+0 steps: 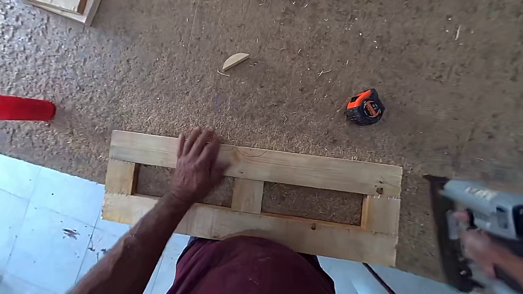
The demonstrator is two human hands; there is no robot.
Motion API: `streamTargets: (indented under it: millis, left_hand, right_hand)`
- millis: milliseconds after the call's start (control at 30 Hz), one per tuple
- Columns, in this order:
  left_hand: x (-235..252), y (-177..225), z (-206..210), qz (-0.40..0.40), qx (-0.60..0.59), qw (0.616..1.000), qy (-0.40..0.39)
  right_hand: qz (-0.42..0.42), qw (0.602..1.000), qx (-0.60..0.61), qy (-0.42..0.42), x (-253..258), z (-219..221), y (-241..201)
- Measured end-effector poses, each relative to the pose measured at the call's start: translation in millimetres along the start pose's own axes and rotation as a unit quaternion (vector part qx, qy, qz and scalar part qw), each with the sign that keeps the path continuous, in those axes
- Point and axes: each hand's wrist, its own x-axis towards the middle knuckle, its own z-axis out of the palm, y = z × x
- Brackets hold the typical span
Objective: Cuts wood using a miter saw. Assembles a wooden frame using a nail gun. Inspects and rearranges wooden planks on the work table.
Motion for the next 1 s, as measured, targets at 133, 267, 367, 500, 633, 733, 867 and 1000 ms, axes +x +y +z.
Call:
streamTargets:
  millis: [133, 267, 367, 500, 633, 733, 867, 1000]
  left_hand:
    - [-24, 34, 8, -0.044, 0.027, 0.995, -0.086]
    - [-26, 34, 13, -0.057, 0.031, 0.993, -0.099]
    - [-24, 34, 10, -0.062, 0.024, 0.99, -0.126]
    - [-24, 34, 11, -0.06, 0.023, 0.99, -0.129]
    - [-25, 34, 11, -0.045, 0.023, 0.992, -0.112]
    - [-26, 33, 10, -0.038, 0.02, 0.993, -0.109]
    - [-26, 32, 11, -0.033, 0.019, 0.994, -0.1]
    - [-25, 32, 10, -0.031, 0.014, 0.994, -0.103]
  right_hand:
    - [-0.07, 0.98, -0.017, -0.188, -50, 91, -89]
    - [-0.193, 0.91, -0.3, -0.211, -34, 188, -149]
    - [-0.189, 0.874, -0.396, -0.21, -13, 218, -165]
    - [-0.18, 0.868, -0.401, -0.233, 1, 232, -169]
    - [-0.202, 0.865, -0.405, -0.217, 6, 246, -169]
    - [-0.177, 0.864, -0.407, -0.239, 11, 250, -174]
    - [-0.161, 0.859, -0.411, -0.26, 14, 252, -179]
    - [-0.073, 0.855, -0.425, -0.288, 13, 254, -196]
